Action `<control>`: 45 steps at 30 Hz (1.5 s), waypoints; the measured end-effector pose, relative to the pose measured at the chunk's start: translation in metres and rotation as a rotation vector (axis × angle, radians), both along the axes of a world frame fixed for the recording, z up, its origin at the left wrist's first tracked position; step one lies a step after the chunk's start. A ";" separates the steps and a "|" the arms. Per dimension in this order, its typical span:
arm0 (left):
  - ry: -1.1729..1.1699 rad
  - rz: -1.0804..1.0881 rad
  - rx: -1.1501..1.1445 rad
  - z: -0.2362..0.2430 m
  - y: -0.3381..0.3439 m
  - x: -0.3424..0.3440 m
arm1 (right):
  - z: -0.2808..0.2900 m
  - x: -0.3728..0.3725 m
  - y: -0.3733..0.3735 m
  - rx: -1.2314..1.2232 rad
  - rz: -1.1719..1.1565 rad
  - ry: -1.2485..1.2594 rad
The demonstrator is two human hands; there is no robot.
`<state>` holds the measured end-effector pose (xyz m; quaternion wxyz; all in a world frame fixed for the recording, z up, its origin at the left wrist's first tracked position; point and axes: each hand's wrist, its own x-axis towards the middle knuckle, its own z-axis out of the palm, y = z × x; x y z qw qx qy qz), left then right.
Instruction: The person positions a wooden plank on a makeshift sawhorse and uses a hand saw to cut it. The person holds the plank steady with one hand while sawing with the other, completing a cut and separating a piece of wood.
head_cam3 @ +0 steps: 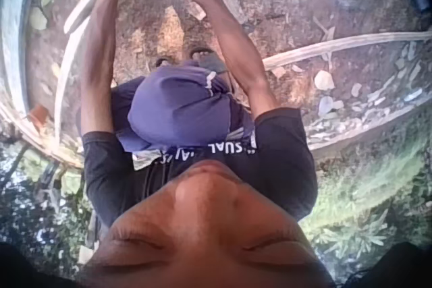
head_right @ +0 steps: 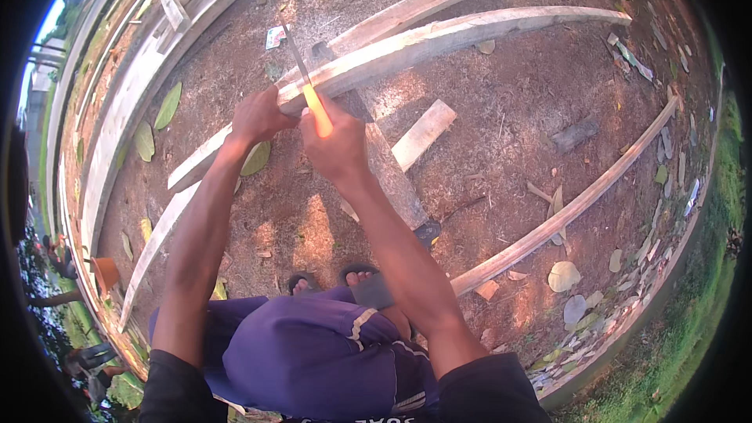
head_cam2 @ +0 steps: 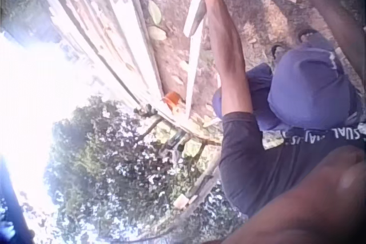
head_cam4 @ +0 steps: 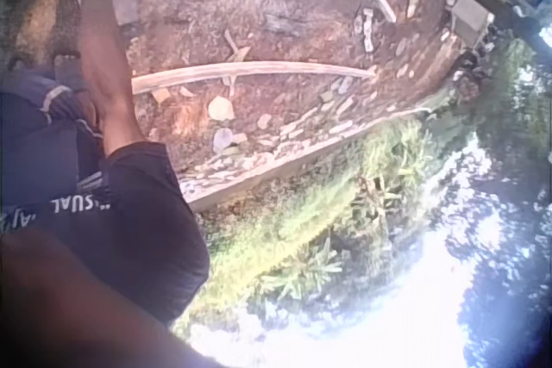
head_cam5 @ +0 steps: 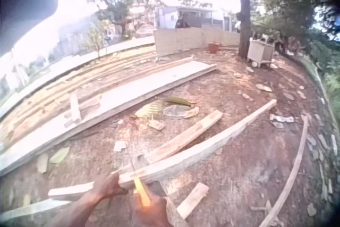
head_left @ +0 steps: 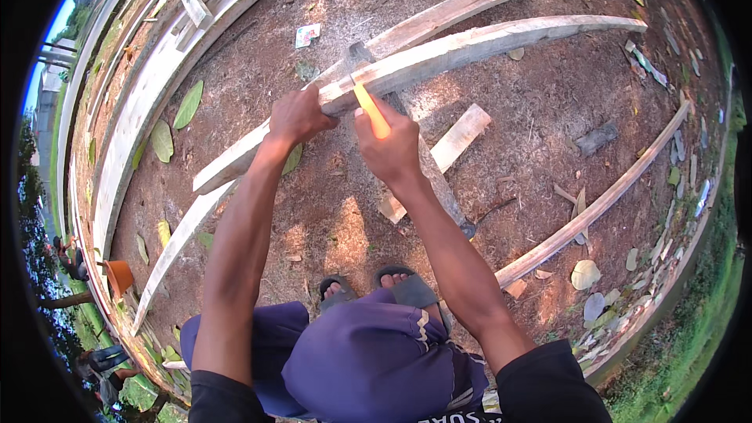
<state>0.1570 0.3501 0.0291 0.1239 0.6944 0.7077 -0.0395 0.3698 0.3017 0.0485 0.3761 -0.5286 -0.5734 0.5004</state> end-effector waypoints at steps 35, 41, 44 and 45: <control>0.010 0.032 0.013 0.000 0.002 0.004 | -0.022 0.008 -0.004 0.093 -0.031 0.159; -0.036 0.109 -0.181 0.007 0.005 -0.026 | -0.017 0.087 -0.154 0.183 -0.050 0.091; -0.046 0.004 -0.093 0.002 0.005 -0.011 | -0.019 0.020 -0.042 0.087 -0.045 0.097; -0.060 -0.020 -0.079 0.005 0.010 -0.006 | -0.006 0.000 0.002 0.061 -0.044 0.089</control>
